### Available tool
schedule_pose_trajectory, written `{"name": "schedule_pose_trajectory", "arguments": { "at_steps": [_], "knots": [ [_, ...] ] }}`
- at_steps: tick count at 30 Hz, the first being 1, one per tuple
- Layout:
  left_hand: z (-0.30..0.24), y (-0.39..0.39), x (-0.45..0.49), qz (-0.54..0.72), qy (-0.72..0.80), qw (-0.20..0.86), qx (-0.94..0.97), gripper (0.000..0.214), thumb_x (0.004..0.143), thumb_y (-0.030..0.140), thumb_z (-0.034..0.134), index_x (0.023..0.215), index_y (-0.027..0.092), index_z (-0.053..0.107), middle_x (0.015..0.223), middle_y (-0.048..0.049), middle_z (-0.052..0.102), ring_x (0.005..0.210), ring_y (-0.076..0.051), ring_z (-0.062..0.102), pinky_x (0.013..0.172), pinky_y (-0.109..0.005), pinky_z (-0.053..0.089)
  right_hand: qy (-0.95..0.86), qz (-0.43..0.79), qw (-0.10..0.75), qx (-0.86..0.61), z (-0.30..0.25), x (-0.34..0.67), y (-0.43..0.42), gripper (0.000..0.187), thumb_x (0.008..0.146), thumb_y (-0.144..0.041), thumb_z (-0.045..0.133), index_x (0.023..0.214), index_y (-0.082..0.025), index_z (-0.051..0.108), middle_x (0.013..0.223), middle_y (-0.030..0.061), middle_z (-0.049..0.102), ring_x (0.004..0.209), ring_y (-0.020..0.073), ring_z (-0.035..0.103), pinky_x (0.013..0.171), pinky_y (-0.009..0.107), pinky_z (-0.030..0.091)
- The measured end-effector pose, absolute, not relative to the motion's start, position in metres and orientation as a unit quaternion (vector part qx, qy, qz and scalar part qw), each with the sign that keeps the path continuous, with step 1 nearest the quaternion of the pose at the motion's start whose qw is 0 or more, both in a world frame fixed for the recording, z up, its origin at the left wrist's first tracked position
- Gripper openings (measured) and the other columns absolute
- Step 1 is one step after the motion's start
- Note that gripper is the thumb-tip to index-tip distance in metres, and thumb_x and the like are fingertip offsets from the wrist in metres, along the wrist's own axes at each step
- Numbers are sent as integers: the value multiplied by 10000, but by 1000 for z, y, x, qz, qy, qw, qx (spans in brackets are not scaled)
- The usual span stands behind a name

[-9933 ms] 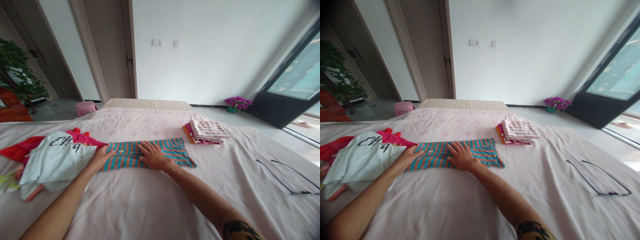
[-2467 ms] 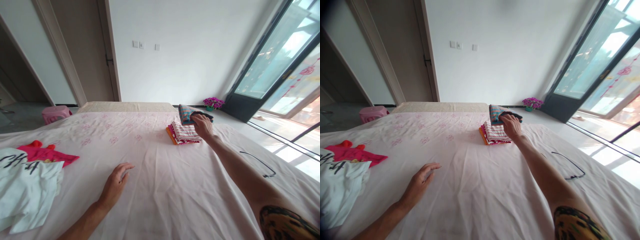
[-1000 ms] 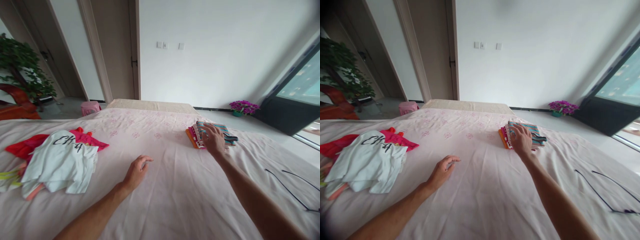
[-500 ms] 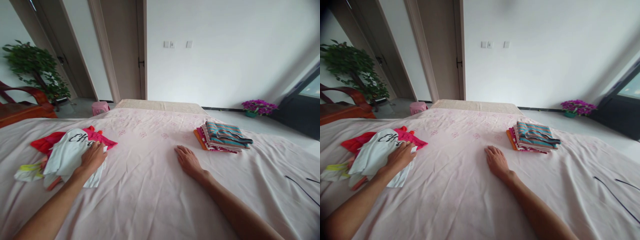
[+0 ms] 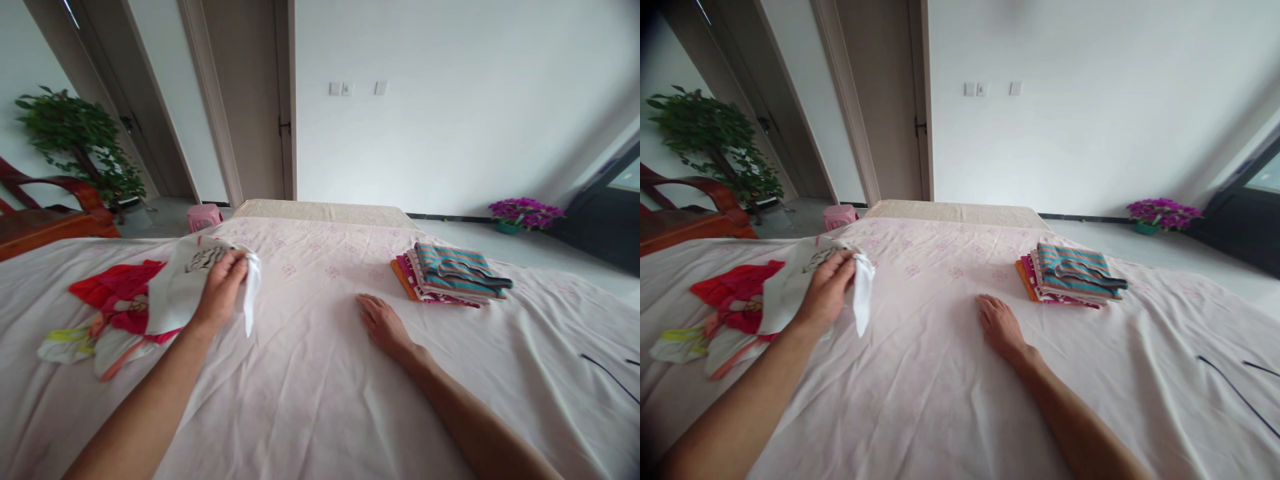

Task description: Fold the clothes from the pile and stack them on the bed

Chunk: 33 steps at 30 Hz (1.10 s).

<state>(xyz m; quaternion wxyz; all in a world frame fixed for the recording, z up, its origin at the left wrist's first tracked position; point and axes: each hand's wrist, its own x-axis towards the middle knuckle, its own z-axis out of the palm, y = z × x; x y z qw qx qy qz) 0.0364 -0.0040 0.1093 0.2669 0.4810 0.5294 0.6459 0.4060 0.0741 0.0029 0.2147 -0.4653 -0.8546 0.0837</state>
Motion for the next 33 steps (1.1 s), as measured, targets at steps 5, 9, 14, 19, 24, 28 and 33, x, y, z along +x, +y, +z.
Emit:
{"name": "schedule_pose_trajectory", "arguments": {
  "at_steps": [5, 9, 14, 19, 24, 28, 33],
  "knots": [
    [92, -17, 90, 398, 506, 374, 668, 376, 862, 411, 605, 1171, 197, 624, 1104, -84, 704, 1032, -215, 662, 931, -330, 500, -834, 126, 283, -457, 0, 413, 75, 391, 978, -269, 374, 1282, -200, 610, 1253, 113, 652, 1149, 241, 608, 1019, 391, 465],
    [46, 0, 44, 373, 671, 191, 611, 378, 839, 402, 552, 1130, 176, 638, 1206, -113, 683, 1138, -247, 635, 988, -353, 479, -839, 136, 291, -440, 3, 414, 73, 364, 988, -291, 386, 1245, -200, 627, 1181, 110, 681, 1091, 243, 628, 983, 390, 480],
    [17, 15, -1, 309, 743, 151, 575, 540, 801, 506, 583, 1155, 104, 649, 1171, -174, 700, 1107, -303, 655, 920, -377, 507, -868, 110, 269, -403, 12, 406, 67, 338, 985, -284, 424, 1233, -205, 639, 1171, 105, 691, 1081, 246, 626, 972, 397, 469],
    [25, 18, 36, 304, 716, 173, 604, 392, 818, 393, 584, 1108, 156, 699, 1027, -81, 753, 968, -268, 700, 847, -337, 525, -886, 110, 241, -381, 11, 403, 65, 301, 976, -262, 453, 1176, -213, 673, 1125, 89, 715, 1051, 239, 637, 951, 394, 471],
    [42, 4, 104, 337, 629, 131, 688, 299, 915, 281, 496, 1117, 206, 703, 1110, -63, 699, 1051, -199, 651, 956, -297, 468, -845, 153, 301, -416, 30, 388, 77, 264, 937, -237, 494, 1100, -214, 701, 1080, 87, 727, 1001, 237, 659, 917, 396, 494],
    [45, -18, 143, 307, 515, 85, 796, 273, 899, 133, 540, 1063, 260, 717, 1029, -32, 683, 982, -179, 635, 899, -303, 486, -834, 227, 362, -350, 64, 347, 96, 359, 897, -202, 519, 1229, -229, 653, 1223, 80, 683, 1092, 224, 637, 966, 397, 481],
    [41, -37, 151, 271, 444, 2, 854, 197, 919, 112, 551, 1016, 217, 686, 987, -30, 695, 944, -196, 608, 874, -337, 502, -934, 172, 210, -231, 81, 281, 109, 680, 750, -193, 672, 1412, -255, 529, 1470, 88, 511, 1350, 278, 442, 1107, 455, 347]
  ]
}}
